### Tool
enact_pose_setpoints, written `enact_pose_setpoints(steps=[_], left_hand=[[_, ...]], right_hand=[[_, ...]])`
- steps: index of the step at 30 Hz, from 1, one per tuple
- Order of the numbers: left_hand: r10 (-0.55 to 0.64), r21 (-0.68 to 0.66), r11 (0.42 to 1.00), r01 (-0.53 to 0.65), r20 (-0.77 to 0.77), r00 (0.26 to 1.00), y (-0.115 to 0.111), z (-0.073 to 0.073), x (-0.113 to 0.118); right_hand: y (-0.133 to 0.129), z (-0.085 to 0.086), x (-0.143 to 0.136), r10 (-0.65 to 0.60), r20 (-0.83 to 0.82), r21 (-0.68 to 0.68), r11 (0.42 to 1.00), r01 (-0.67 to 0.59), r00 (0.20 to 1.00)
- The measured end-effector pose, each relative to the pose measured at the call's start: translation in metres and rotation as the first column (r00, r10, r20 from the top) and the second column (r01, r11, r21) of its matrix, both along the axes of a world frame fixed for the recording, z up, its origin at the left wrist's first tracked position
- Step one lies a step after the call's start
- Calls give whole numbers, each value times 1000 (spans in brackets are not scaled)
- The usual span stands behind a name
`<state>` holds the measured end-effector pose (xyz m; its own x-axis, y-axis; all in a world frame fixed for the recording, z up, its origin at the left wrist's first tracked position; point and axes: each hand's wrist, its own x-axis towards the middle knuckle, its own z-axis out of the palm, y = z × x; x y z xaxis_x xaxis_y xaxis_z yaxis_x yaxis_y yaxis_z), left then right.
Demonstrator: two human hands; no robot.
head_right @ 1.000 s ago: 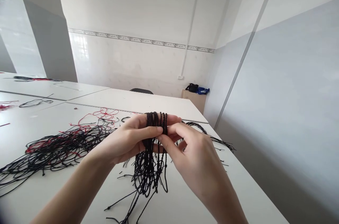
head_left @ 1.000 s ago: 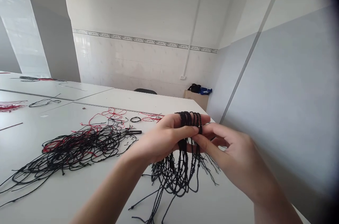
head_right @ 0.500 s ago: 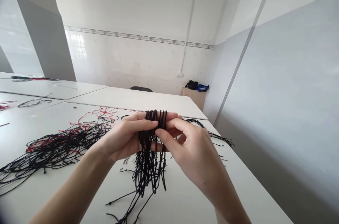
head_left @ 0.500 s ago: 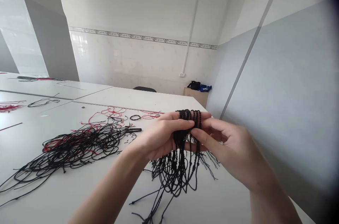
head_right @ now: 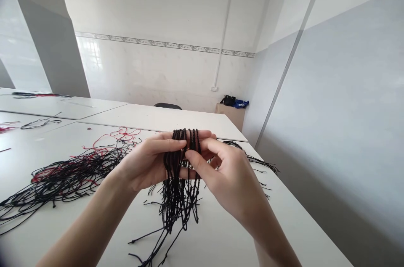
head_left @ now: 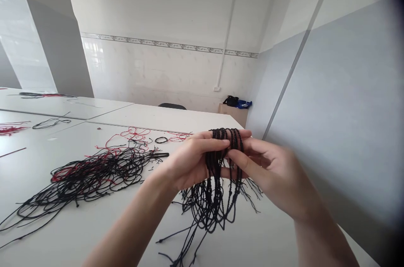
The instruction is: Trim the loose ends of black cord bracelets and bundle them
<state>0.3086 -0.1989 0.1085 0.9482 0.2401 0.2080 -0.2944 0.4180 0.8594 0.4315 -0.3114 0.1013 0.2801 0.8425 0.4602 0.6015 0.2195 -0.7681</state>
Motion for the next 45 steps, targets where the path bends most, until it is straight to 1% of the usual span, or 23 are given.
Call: enact_pose_setpoints(steps=[4, 10, 14, 16, 19, 22, 25, 27, 30, 33, 38, 43, 45], left_hand=[[20, -23, 1000, -20, -8, 1000, 1, 1, -1], [20, 5, 1000, -20, -25, 999, -1, 1, 0], [-10, 17, 1000, 10, -11, 1000, -2, 0, 0], [-33, 11, 999, 33, 0, 999, -1, -1, 0], [-54, -20, 998, 54, 11, 998, 1, -1, -1], [-66, -49, 997, 67, 28, 997, 1, -1, -1], [-68, -39, 997, 69, 18, 998, 0, -3, 1], [-73, -26, 997, 74, 13, 997, -1, -4, 2], [-78, -19, 997, 78, 12, 997, -2, -4, 3], [-70, -38, 997, 71, 7, 997, -1, -3, 2], [-77, -83, 994, 77, 4, 997, 0, -3, 0], [-92, -94, 991, 93, 15, 996, -2, -3, 1], [-85, -92, 992, 86, 9, 996, -2, -4, 2]], right_hand=[[-1, 0, 3, 48, -28, 12, 999, -48, 998], [-1, 2, 0, -48, 65, -15, 999, 49, 997], [1, 2, -5, -79, 70, -13, 997, 80, 994], [0, 3, -7, -68, 45, -11, 998, 69, 997], [-1, 3, -8, -15, -5, 30, 999, 15, 1000], [-1, 3, -8, -7, 6, 72, 997, 7, 1000], [0, 1, -7, -58, 55, 39, 998, 55, 997], [1, 0, -6, -70, 84, 20, 997, 68, 994], [2, -1, -6, -65, 94, 11, 998, 64, 993], [1, 1, -8, -63, 71, 11, 998, 63, 995], [-1, 1, -7, -12, 37, 37, 999, 11, 999], [1, -2, -5, -60, 69, -54, 997, 63, 996], [3, -2, -6, -64, 92, -60, 996, 70, 994]])
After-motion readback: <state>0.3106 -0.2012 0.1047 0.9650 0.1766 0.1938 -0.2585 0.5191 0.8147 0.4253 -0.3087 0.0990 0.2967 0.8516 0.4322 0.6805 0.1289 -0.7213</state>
